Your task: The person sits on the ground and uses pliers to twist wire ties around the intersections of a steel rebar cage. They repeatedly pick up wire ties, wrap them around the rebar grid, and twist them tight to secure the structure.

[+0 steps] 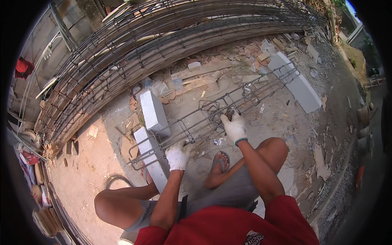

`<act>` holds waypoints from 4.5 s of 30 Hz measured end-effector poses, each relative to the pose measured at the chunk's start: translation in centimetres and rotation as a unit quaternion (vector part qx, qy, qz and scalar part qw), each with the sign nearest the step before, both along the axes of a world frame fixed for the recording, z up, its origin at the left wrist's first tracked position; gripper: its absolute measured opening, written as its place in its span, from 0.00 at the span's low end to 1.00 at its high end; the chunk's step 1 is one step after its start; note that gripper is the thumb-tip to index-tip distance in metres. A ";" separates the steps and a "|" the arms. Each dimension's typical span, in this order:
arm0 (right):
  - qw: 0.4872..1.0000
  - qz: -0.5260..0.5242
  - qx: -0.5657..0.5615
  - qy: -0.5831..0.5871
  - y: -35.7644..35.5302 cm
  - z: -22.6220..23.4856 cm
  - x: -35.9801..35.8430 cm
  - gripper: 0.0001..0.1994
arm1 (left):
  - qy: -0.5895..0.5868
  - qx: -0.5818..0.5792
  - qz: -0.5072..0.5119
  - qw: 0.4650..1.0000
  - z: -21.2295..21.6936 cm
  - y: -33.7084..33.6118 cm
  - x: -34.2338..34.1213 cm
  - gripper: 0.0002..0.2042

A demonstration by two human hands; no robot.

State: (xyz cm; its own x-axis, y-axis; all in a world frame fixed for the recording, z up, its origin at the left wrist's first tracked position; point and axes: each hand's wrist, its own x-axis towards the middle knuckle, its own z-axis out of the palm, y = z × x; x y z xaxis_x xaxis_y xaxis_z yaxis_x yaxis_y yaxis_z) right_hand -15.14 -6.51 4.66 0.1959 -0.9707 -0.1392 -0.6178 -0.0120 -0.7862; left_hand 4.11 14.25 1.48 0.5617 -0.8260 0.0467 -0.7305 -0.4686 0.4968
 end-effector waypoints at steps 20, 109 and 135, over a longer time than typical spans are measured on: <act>0.906 0.292 -0.118 0.282 -17.9 2.2 6.8 0.17 | -0.067 0.105 0.047 0.991 -1.4 -2.9 -1.8 0.12; 0.878 -0.183 0.379 -0.229 15.9 -4.4 5.6 0.13 | 0.088 0.096 -0.053 0.990 -1.5 -0.7 1.9 0.18; 0.737 0.483 -0.133 0.453 6.0 1.4 14.7 0.15 | 0.222 0.207 -0.032 0.952 -2.3 -2.9 4.0 0.21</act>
State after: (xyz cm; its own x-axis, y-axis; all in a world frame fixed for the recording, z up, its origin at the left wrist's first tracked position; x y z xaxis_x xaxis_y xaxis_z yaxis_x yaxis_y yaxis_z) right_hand -0.39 -0.50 6.10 0.7572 -0.4558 -0.4678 -0.4902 -0.8699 0.0541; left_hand 8.07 11.36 -0.84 0.3975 -0.7556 -0.5206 -0.5254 -0.6526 0.5460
